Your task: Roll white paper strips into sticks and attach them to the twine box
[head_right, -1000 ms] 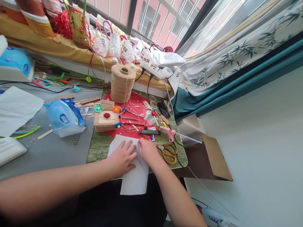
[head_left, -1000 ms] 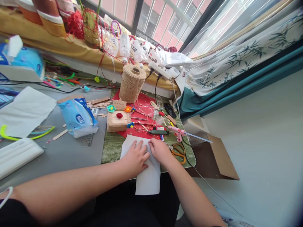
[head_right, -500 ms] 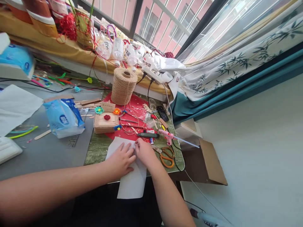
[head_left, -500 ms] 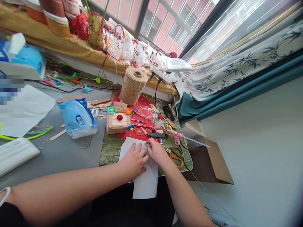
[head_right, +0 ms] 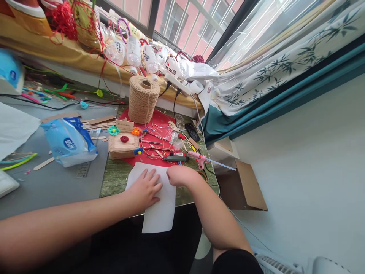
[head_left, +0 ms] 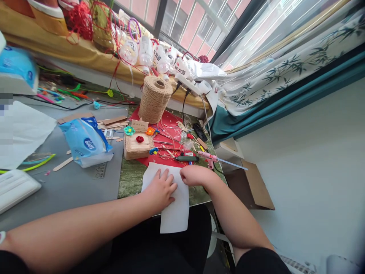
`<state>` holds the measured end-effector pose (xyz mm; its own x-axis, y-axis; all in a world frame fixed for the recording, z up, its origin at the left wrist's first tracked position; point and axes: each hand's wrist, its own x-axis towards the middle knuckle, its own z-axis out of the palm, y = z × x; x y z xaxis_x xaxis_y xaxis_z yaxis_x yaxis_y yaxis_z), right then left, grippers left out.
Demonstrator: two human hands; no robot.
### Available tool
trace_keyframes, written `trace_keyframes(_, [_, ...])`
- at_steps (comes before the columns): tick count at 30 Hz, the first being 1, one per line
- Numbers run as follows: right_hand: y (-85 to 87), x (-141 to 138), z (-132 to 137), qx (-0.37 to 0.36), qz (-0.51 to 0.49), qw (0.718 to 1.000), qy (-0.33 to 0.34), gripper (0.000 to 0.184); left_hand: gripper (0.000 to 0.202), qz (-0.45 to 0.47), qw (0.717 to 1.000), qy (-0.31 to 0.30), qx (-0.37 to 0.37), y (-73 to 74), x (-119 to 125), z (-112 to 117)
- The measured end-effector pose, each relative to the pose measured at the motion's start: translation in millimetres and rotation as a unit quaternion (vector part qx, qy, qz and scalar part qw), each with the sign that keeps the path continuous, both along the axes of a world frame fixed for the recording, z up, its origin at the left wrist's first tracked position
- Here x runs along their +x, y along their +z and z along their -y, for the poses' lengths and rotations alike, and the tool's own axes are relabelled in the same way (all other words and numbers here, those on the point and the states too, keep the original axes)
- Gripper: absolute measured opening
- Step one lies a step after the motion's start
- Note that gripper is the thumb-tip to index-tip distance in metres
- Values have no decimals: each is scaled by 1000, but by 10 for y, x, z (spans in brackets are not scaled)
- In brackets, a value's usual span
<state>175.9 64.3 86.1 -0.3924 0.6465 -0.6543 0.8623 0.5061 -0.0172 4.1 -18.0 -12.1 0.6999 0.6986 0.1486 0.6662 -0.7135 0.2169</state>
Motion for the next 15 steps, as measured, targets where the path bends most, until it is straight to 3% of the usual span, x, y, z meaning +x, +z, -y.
trace_keyframes(4, [10,-257,-226,-24,25,999,25,8,53,6,1000,-5,5,1,-10,2])
trace_keyframes(7, [-52,-383,-242,-22,43,998,35,8,53,3,1000,-6,5,9,-13,5])
trace_keyframes(12, [-61,-334,-93,0,56,998,31,21,51,-1,1000,-5,3,7,1,8])
trace_keyframes(15, [-71,-291,-64,2,74,997,26,20,51,-3,1000,-7,2,8,6,4])
